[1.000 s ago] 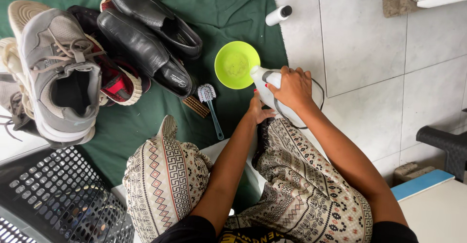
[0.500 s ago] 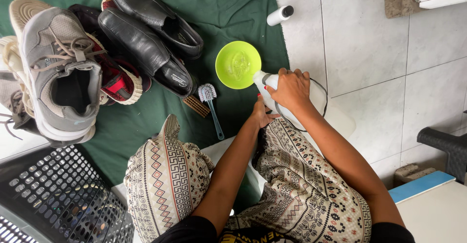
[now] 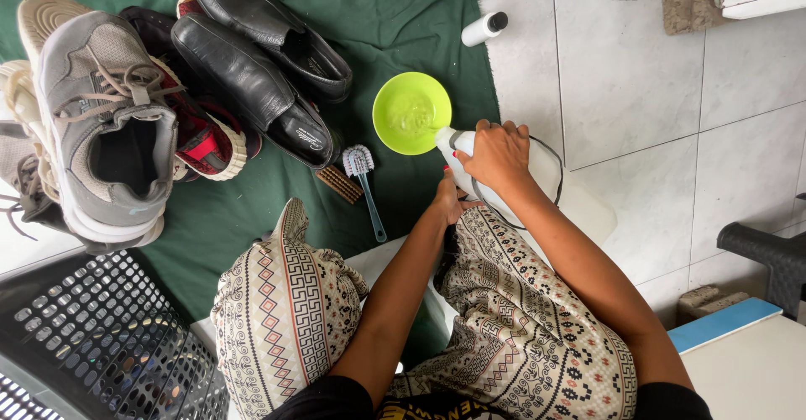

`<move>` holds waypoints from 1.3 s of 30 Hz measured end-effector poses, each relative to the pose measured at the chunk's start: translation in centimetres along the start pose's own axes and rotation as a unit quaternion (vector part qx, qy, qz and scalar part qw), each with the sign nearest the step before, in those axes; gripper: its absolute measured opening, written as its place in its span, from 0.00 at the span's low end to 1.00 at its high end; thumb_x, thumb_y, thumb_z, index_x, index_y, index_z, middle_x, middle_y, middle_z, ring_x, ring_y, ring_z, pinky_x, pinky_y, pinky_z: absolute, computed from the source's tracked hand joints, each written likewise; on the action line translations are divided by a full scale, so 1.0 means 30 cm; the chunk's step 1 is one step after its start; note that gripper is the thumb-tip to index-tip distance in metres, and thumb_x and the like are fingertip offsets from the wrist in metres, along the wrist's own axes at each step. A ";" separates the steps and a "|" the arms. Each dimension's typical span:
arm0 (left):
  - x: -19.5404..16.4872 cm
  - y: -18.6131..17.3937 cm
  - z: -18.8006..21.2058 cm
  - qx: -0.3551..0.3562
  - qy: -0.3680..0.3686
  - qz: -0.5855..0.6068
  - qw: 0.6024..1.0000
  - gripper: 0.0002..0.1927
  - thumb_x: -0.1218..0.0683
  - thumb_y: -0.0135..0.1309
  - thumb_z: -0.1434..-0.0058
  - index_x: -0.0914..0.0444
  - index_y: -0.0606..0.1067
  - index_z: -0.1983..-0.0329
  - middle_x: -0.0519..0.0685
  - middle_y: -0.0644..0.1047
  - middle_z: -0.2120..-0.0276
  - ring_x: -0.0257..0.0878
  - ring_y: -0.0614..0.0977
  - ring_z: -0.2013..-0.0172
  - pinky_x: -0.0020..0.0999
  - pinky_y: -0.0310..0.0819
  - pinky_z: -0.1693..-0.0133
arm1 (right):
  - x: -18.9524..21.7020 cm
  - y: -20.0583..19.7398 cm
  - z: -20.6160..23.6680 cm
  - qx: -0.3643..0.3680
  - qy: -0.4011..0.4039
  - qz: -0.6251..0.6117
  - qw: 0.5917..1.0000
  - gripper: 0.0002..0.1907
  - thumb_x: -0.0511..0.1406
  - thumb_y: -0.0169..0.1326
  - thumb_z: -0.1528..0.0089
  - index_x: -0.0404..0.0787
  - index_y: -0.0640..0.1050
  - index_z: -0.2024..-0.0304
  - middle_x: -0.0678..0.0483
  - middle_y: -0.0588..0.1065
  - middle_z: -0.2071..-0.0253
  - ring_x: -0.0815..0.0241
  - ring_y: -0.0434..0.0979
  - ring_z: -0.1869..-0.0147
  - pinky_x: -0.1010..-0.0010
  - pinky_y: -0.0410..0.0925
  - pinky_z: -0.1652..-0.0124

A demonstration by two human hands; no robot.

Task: The person sits on the floor of a laundry area, takes garments one at a time from a black plastic basket, and loads them into the drum of a front-loading washing machine. After emptying the basket, the person picks up a shoe and scrubs its sole with a brush.

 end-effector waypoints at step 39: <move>-0.148 0.136 0.038 0.069 0.100 -0.214 0.969 0.30 0.40 0.34 0.25 0.61 0.58 0.27 0.56 0.68 0.31 0.49 0.74 0.37 0.52 0.61 0.32 | -0.513 -0.050 0.160 0.015 0.104 -0.046 0.993 0.32 0.59 0.66 0.47 0.49 0.82 0.49 0.45 0.81 0.65 0.42 0.82 0.60 0.52 0.72 0.62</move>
Point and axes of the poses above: each hand's wrist, its own z-axis away from the middle knuckle, its own y-axis out of the palm, x = y × z, the point moved 7 cm from there along -z, towards the middle knuckle
